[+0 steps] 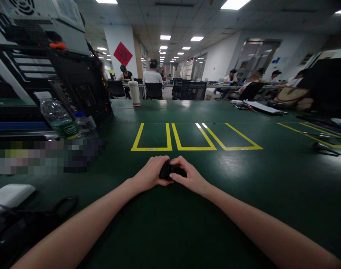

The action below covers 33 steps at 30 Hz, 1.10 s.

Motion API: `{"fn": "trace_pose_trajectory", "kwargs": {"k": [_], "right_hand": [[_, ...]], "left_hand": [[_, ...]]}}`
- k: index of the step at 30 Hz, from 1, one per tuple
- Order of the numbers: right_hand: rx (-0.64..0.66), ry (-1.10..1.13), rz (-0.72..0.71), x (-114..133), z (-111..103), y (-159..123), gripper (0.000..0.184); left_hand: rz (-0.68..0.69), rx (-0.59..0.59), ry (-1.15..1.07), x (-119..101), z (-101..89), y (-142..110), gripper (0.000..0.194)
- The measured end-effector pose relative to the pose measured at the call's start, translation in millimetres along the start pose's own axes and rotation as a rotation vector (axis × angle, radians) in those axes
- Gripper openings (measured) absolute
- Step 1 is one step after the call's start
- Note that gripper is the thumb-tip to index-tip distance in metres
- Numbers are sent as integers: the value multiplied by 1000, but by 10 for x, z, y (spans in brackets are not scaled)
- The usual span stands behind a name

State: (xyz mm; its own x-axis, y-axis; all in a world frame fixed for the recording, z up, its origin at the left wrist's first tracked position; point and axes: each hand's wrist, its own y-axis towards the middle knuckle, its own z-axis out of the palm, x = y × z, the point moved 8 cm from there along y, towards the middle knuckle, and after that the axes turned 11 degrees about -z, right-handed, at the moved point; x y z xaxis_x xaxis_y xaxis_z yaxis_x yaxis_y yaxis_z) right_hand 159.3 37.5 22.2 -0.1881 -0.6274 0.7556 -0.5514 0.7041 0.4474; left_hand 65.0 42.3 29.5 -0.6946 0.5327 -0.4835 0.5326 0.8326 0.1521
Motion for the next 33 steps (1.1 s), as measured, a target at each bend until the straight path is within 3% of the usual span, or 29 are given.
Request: {"fn": "trace_pose_trajectory", "kwargs": {"k": [3, 9, 17, 20, 26, 33], "right_hand": [[-20, 29, 18, -29, -4, 6, 13], [0, 100, 81, -63, 38, -1, 22], [-36, -61, -44, 5, -29, 10, 19], [-46, -32, -28, -17, -22, 15, 13], [-4, 58, 53, -63, 37, -1, 26], [-21, 26, -12, -11, -8, 8, 16]], "left_hand": [[23, -2, 0, -16, -4, -3, 55], [45, -17, 11, -27, -2, 2, 55], [33, -27, 46, -19, 3, 7, 58], [49, -28, 31, -25, 6, 3, 57], [32, -21, 20, -2, 14, 4, 57], [33, -10, 33, -21, -1, -2, 56]]}}
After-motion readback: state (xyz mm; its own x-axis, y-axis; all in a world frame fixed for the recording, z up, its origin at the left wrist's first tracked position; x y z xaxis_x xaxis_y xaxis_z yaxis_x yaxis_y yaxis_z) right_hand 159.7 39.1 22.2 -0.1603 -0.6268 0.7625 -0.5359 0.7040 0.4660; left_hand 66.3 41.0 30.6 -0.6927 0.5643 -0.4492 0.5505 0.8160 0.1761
